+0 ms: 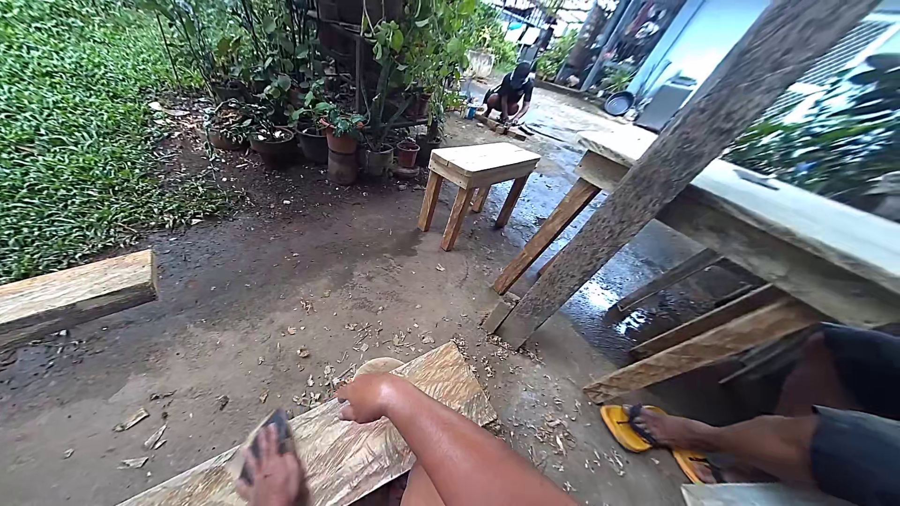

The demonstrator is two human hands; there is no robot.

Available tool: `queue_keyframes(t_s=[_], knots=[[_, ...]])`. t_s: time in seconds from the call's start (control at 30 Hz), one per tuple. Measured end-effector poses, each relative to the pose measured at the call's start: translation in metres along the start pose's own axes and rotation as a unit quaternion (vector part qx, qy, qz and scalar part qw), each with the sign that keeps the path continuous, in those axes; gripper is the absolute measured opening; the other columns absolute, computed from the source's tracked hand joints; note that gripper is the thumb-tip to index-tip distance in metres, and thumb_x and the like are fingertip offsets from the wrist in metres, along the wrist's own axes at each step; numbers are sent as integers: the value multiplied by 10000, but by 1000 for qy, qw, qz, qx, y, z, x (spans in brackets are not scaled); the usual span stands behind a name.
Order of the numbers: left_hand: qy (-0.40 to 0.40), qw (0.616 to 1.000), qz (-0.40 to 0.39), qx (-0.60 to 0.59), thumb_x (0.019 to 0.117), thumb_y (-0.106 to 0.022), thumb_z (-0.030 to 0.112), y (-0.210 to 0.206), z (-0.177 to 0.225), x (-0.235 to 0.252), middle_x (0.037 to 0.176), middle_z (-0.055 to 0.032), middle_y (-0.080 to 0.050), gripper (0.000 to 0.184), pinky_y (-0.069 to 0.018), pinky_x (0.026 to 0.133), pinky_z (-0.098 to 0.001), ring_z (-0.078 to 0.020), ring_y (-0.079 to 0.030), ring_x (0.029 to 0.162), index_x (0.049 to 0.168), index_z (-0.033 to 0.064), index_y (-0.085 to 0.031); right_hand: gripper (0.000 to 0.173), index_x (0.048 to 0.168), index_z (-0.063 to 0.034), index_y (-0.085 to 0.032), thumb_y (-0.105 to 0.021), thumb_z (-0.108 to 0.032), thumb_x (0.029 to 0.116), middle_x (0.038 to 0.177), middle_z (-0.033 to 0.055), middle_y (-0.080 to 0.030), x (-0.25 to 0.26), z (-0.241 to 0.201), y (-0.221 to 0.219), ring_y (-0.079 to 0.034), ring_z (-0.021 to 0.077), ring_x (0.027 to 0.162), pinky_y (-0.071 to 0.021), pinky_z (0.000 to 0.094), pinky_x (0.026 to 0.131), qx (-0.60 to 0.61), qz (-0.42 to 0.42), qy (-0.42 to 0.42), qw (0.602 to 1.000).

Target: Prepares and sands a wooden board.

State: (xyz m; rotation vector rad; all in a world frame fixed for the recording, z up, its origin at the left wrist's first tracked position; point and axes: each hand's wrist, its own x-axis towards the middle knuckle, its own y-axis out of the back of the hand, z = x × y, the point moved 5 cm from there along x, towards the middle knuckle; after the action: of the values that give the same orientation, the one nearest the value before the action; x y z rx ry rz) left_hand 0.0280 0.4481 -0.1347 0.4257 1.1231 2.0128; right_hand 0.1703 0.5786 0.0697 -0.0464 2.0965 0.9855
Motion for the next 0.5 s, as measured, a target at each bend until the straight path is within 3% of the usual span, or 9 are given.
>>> queue_keyframes(t_s=[0.07,0.1,0.17,0.23,0.27,0.33,0.37,0.43,0.5], knots=[[103,995,-9,-11,1107,-335,300,8,-13,4,1713,-199,-163,584,-45,1157,-791,-496,-76,1569,1632,57,-257,493,1457,-11,-509,-432,-336,1094,1409,272,-570,-1,1,0,-524,428,1347,-388,638,1094,-2,0,-3,1000],[101,995,-14,-3,1100,-352,295,7,-1,-3,1713,-207,-151,597,-42,1158,-792,-501,-72,1567,1634,50,-245,494,1459,-15,-509,-427,-338,1095,1411,270,-569,0,0,1,-523,429,1348,-388,643,1091,-5,-3,-4,1000],[-14,999,-24,17,1057,-441,208,-2,50,-32,1671,-256,-255,587,-101,1158,-789,-531,-162,1543,1593,-5,-330,485,1451,-15,-519,-432,-331,1094,1403,275,-574,2,-6,1,-526,435,1344,-389,657,1081,-8,-3,-1,1000],[-198,979,-38,18,978,-564,158,-14,101,-69,1559,-282,-449,552,-179,1136,-794,-565,-319,1473,1485,-51,-501,483,1443,-12,-525,-446,-331,1089,1398,278,-576,5,-15,1,-524,442,1341,-394,665,1072,-11,2,6,1000],[-273,960,-59,16,954,-578,170,-20,117,-85,1534,-253,-497,545,-192,1121,-804,-567,-359,1452,1457,-36,-546,489,1449,-16,-520,-444,-339,1090,1401,278,-573,6,-20,1,-521,442,1344,-393,663,1075,-14,3,9,1000],[-342,936,-83,15,967,-524,236,-31,121,-99,1542,-183,-516,526,-176,1110,-819,-546,-378,1451,1443,21,-590,495,1463,-28,-510,-439,-346,1091,1405,273,-572,9,-28,-1,-518,440,1348,-392,657,1079,-17,-3,14,1000],[-342,937,-69,17,974,-510,250,-33,110,-96,1535,-163,-530,517,-192,1117,-809,-526,-398,1448,1441,46,-601,489,1457,-32,-516,-438,-347,1090,1395,274,-578,9,-30,-2,-528,441,1337,-399,662,1068,-19,-3,17,1000],[-281,959,-20,13,996,-532,239,-30,76,-76,1531,-219,-516,512,-192,1144,-787,-534,-386,1452,1451,9,-575,474,1435,-23,-530,-450,-334,1087,1368,283,-590,8,-28,-5,-546,451,1309,-413,675,1043,-22,-1,21,1000],[-159,987,1,33,1047,-417,260,-21,31,-45,1623,-235,-376,567,-151,1155,-786,-518,-269,1517,1554,6,-428,474,1436,-2,-526,-458,-314,1086,1384,286,-582,4,-19,-6,-532,451,1329,-399,671,1065,-16,-1,20,1000]])
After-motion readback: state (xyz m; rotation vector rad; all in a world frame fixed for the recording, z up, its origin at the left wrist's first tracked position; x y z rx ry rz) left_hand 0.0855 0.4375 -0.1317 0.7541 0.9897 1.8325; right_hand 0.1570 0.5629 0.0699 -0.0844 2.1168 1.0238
